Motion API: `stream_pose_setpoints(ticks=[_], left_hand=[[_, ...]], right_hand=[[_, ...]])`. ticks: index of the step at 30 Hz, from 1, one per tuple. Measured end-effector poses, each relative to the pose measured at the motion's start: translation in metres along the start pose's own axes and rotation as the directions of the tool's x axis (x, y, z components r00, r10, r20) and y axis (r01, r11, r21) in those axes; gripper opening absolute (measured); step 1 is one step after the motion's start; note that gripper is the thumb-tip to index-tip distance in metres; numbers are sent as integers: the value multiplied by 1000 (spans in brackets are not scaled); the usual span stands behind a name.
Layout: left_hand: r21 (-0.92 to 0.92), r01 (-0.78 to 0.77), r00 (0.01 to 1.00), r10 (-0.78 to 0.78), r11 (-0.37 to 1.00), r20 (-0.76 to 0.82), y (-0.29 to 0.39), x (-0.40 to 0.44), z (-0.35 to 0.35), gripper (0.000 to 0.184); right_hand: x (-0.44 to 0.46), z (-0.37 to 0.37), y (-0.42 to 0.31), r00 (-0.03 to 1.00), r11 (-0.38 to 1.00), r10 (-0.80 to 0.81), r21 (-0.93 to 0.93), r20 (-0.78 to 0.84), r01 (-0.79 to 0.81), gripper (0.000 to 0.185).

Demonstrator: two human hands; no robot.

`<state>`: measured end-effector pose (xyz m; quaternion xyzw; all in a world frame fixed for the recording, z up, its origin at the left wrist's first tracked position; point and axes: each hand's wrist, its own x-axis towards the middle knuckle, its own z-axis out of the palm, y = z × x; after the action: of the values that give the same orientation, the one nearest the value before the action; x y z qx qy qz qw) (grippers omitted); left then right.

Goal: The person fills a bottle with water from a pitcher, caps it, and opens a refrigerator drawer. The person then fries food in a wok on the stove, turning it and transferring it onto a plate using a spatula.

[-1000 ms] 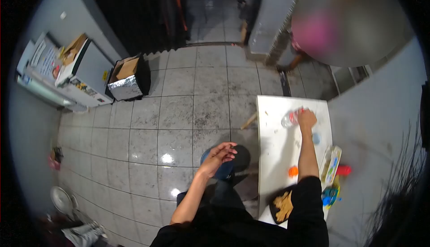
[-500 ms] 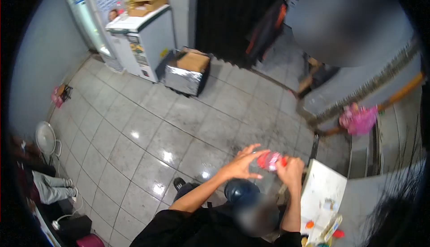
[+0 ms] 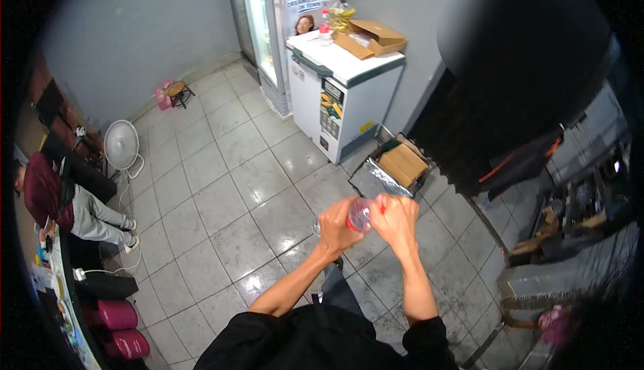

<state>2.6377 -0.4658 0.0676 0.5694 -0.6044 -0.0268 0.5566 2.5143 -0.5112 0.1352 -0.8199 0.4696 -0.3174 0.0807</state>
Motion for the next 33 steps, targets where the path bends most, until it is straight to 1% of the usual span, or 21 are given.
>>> stream_pose_setpoints(ticks=[3, 5, 6, 7, 8, 9, 10, 12, 15, 16, 17, 18, 19, 20, 21, 22, 23, 25, 27, 31, 33], left_hand=[[56, 100, 985, -91, 993, -147, -48, 62, -12, 50], [-55, 216, 968, -221, 975, -118, -75, 101, -39, 47], [-279, 310, 937, -341, 909, -70, -93, 118, -54, 43], [-266, 318, 928, -357, 910, -110, -110, 128, -68, 43], [-655, 456, 778, -627, 603, -35, -129, 139, -84, 41], [-896, 419, 611, -776, 151, 155, -149, 152, -100, 40], [-904, 392, 613, -781, 168, 121, -169, 164, -115, 40], [-870, -123, 754, -615, -478, 232, -212, 183, -144, 39], [-890, -142, 858, -503, -434, 109, -278, 223, -181, 45], [-921, -120, 863, -498, -371, 88, -298, 239, -193, 46], [-918, -112, 858, -503, -380, 103, -310, 252, -203, 46], [-972, -33, 847, -522, -234, 97, -322, 272, -212, 47], [-996, 45, 840, -537, -77, 79, -335, 296, -222, 48], [-993, 115, 794, -601, -6, 96, -346, 315, -229, 48], [-994, 111, 789, -607, -9, 93, -360, 333, -236, 48], [-988, 154, 750, -649, -14, 126, -374, 350, -241, 47], [-978, 207, 703, -691, -26, 167, -386, 361, -246, 47], [-967, 253, 659, -730, -8, 179, -418, 385, -257, 46], [-963, 268, 630, -752, -21, 192, -450, 404, -267, 47], [-962, 270, 632, -747, -39, 208, -521, 436, -291, 45], [-970, 224, 624, -750, -98, 220, -560, 458, -310, 39]], right_hand=[[87, 35, -19, 990, 994, -107, 17, 96, 105, 40], [145, 46, -34, 919, 912, -263, 386, 294, 137, 47], [173, 52, -37, 826, 838, -337, 543, 452, 44, 45], [194, 74, -31, 794, 676, -433, 737, 427, -28, 44], [214, 82, -41, 761, 520, -470, 837, 447, -169, 46], [235, 91, -50, 729, 349, -509, 884, 458, -312, 48], [255, 104, -52, 709, 348, -538, 887, 455, -305, 48], [283, 133, -46, 558, -87, -786, 847, 266, -525, 43], [320, 218, -25, 600, -347, -786, 696, 151, -629, 43], [332, 247, -16, 616, -230, -688, 690, 384, -686, 41], [345, 268, -27, 657, 71, -363, 723, 661, -688, 41], [350, 297, -17, 708, 689, -344, 678, 616, -255, 35], [363, 309, -26, 737, 925, -379, 226, 560, 305, 30], [380, 320, -32, 621, 846, -533, 346, 575, 405, 16], [394, 331, -42, 614, 846, -533, 347, 582, 405, 16], [413, 322, -81, 604, 826, -436, 563, 667, -25, 14], [427, 323, -107, 544, 621, -357, 628, 759, -469, 14], [461, 359, -137, 560, 518, -502, 747, 659, -416, 27], [491, 394, -179, 511, 238, -632, 774, 582, -587, 31], [546, 477, -239, 344, 393, -669, 707, 658, -588, 46], [571, 539, -257, 304, 277, -742, 686, 598, -673, 53]])
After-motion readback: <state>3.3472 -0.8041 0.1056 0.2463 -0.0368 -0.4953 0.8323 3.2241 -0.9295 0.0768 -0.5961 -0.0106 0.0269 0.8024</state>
